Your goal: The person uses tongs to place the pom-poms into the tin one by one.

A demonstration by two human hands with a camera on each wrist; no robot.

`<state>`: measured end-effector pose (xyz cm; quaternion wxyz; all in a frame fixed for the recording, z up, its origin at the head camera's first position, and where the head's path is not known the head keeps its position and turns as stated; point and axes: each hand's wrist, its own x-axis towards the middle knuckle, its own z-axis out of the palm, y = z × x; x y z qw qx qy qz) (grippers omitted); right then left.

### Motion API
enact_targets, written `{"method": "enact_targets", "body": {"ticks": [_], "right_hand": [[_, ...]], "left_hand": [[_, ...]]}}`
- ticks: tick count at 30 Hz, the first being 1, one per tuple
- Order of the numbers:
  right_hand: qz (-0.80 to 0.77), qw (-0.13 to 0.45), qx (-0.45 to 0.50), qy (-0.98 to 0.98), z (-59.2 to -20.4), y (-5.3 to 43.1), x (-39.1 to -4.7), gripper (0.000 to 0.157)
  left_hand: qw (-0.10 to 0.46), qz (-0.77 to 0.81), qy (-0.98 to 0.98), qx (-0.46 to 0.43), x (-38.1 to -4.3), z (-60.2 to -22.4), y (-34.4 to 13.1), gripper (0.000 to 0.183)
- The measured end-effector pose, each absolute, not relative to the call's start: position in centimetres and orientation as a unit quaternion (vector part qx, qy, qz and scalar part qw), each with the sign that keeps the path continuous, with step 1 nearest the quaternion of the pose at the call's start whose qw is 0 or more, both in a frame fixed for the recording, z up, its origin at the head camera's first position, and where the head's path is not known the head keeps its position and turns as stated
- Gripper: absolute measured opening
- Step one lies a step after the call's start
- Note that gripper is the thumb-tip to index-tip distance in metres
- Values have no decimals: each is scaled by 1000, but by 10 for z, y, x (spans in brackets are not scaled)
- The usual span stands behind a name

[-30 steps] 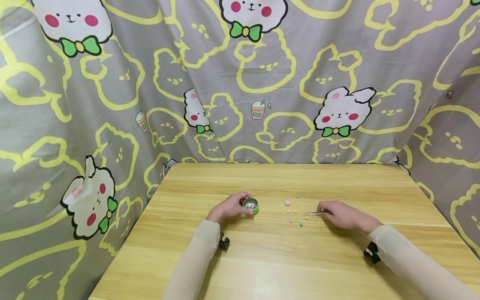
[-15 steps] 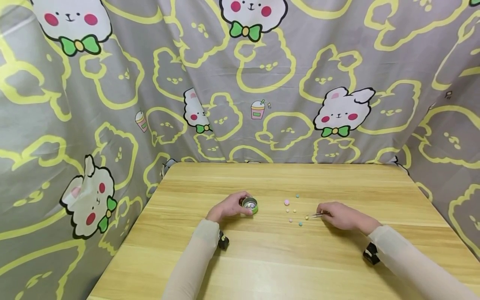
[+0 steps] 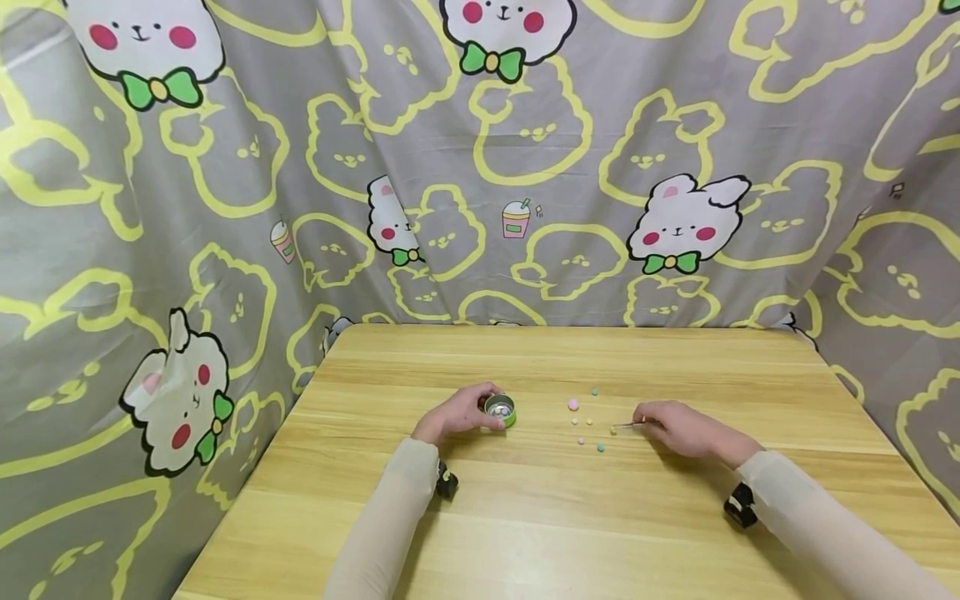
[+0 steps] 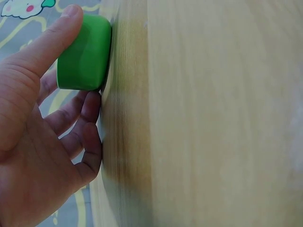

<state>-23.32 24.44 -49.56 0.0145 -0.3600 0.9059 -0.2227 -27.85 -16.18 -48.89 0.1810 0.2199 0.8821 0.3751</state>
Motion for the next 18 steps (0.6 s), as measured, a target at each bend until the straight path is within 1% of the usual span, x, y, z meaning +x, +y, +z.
{"method": "enact_targets", "body": {"ticks": [4, 11, 18], "right_hand": [[-233, 21, -341, 911, -490, 241, -235, 13], [-237, -19, -362, 901, -483, 232, -244, 14], [-246, 2, -356, 901, -473, 223, -255, 14]], "left_hand": [[176, 379, 881, 222, -279, -490, -162, 49], [174, 387, 878, 223, -279, -491, -162, 49], [174, 384, 878, 227, -277, -490, -162, 50]]}}
